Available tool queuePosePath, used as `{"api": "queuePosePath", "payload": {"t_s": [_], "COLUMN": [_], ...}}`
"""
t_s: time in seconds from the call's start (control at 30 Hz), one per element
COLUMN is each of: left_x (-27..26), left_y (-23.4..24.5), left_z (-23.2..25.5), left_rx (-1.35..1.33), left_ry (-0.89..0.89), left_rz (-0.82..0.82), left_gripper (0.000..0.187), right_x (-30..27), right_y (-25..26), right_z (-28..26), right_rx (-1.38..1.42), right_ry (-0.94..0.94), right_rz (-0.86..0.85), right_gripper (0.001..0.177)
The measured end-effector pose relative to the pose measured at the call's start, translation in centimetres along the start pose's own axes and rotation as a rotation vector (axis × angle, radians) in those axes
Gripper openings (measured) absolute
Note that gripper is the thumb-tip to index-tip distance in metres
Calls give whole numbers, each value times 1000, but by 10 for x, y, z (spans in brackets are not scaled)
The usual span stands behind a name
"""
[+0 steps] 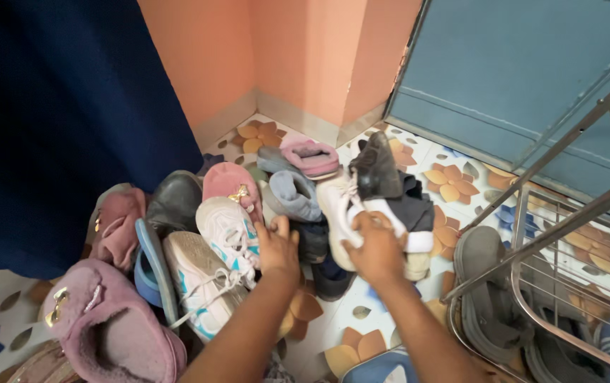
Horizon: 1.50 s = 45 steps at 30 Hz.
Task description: The person is cleaning a light blue sneaker using a yellow brush. They scrub the upper, sides, and sole of the shoe. The person also adjusts the shoelaces and briefly moves other shoes on the floor to access the sneaker.
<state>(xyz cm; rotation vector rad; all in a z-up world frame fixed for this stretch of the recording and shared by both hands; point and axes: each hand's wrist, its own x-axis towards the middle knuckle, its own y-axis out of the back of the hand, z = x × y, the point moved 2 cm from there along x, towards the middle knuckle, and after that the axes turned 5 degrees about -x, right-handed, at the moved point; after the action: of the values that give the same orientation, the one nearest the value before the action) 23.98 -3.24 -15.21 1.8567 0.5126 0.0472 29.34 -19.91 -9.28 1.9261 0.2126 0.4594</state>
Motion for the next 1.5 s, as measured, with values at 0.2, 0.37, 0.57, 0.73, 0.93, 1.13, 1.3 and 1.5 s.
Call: {"api": "queuePosePath", "payload": {"t_s": [0.2, 0.37, 0.57, 0.73, 0.93, 1.13, 1.3, 1.5], "left_x": [-1, -13, -31, -37, -28, -20, -17, -7], "left_y": [21, 39, 43, 24, 10, -10, -5, 0], "left_z": [-40, -89, -144, -156, -132, -62, -11, 7], "left_rx": [-181, -316, -317, -314, -237, -242, -319, -349], "left_ry": [70, 165, 223, 215, 149, -270, -415, -292], "left_rz": [73, 63, 105, 164, 342, 585, 519, 239], "left_gripper": [52, 68, 101, 91, 63, 63, 70, 57], "right_x": [11, 24, 28, 22, 11, 4, -5, -6], "right_y": [19, 29, 25, 20, 19, 9, 8, 5], "right_z": [71, 101, 131, 145, 161, 130, 90, 54], "right_rx": [150, 130, 124, 126, 162, 27, 2, -12], "right_ry": [89, -15, -166, -244, -354, -105, -11, 156], "right_rz": [261, 279, 285, 277, 224, 364, 377, 226], "right_gripper": [35, 37, 41, 44, 47, 48, 45, 47]}}
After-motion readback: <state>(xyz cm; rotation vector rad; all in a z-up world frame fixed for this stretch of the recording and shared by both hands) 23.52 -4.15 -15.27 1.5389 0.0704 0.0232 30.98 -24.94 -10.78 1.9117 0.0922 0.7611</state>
